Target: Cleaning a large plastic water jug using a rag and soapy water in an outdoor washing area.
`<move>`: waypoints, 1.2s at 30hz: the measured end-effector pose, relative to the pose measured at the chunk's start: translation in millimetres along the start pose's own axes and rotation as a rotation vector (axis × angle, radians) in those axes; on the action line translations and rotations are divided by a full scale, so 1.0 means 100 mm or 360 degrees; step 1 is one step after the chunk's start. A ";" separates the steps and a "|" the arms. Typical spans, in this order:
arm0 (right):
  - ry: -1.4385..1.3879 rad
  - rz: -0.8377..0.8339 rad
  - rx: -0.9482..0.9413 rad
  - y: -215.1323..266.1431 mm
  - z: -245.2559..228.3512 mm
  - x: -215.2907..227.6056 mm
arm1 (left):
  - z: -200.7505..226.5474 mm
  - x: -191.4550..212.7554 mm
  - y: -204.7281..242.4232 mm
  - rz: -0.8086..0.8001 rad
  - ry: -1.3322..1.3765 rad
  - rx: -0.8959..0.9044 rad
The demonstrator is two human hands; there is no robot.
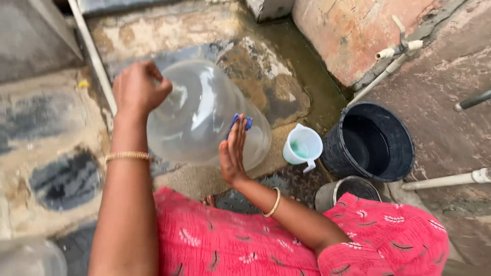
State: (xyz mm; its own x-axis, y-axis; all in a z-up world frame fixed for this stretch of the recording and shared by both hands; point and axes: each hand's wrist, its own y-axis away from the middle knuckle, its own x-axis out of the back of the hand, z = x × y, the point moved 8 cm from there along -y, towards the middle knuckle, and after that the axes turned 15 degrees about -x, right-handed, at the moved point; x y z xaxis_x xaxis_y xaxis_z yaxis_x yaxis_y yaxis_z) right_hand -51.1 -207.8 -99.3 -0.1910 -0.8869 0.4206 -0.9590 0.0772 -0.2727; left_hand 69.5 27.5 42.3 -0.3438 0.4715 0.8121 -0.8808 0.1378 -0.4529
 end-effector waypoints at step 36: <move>-0.0398 0.0216 -0.1575 -0.31 2.52 0.51 | 0.11 -0.08 -0.16 -0.0152 0.0034 -0.0277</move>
State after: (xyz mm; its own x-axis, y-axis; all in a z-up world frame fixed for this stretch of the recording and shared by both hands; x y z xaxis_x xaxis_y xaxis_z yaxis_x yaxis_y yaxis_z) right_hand 22.0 -370.0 -287.5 -0.3700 -0.9035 0.2165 -0.6973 0.4240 0.5779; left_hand 82.8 11.7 47.2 -0.2527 0.4669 0.8474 -0.8389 0.3307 -0.4324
